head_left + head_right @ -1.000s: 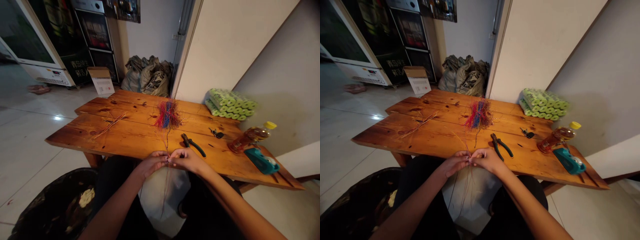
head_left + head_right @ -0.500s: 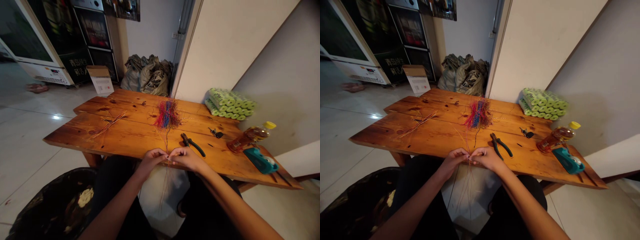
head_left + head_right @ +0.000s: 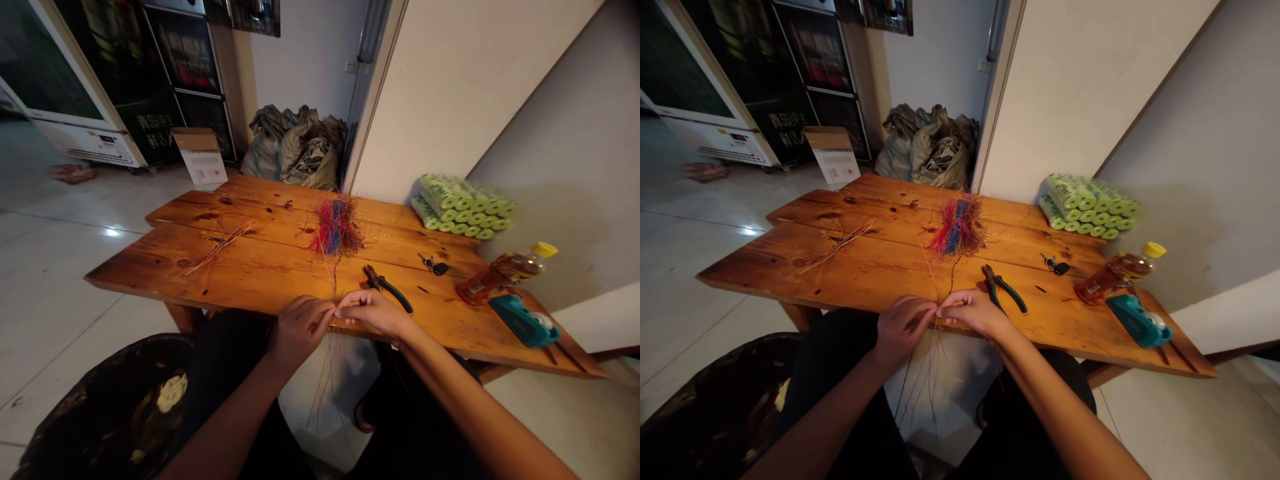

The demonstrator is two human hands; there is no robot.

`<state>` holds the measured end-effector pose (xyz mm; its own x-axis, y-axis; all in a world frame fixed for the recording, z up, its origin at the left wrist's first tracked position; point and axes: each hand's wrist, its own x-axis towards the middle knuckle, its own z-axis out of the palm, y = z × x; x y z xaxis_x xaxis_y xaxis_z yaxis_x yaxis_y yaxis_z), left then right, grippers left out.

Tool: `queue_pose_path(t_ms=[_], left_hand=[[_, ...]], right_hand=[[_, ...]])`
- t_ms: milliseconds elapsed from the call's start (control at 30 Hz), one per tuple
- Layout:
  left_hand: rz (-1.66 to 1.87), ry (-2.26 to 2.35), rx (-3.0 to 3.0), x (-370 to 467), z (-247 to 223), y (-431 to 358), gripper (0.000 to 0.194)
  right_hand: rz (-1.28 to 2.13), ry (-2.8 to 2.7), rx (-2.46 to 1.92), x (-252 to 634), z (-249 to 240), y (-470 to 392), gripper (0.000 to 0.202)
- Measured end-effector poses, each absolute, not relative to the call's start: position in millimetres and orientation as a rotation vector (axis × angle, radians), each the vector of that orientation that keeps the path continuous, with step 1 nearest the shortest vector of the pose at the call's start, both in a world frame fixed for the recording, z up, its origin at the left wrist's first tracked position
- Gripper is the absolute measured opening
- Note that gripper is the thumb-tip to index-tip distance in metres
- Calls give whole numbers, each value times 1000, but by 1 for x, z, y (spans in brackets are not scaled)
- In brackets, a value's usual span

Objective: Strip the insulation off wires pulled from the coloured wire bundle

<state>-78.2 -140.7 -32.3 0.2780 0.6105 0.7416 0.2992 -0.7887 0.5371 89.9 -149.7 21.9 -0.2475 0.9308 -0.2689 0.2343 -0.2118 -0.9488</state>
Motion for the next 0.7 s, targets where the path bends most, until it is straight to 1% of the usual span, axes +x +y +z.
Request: queue_pose_path(t_ms=[100, 233, 400, 533, 700], left_hand=[[1485, 815, 2369, -79, -34, -139, 15], [1397, 799, 2441, -79, -33, -136, 20], [1315, 826, 2536, -77, -30, -134, 20], [1260, 879, 2628, -79, -30, -133, 20], [1267, 834, 2794, -83, -25, -130, 14]], right_hand=[[1473, -1495, -1418, 90, 22, -151, 11], [1349, -1581, -1476, 90, 25, -152, 12], [1244, -1605, -1543, 90, 25, -153, 12], [1300, -1582, -1507, 93, 21, -154, 13], [1435, -1604, -1498, 99, 21, -157, 16]])
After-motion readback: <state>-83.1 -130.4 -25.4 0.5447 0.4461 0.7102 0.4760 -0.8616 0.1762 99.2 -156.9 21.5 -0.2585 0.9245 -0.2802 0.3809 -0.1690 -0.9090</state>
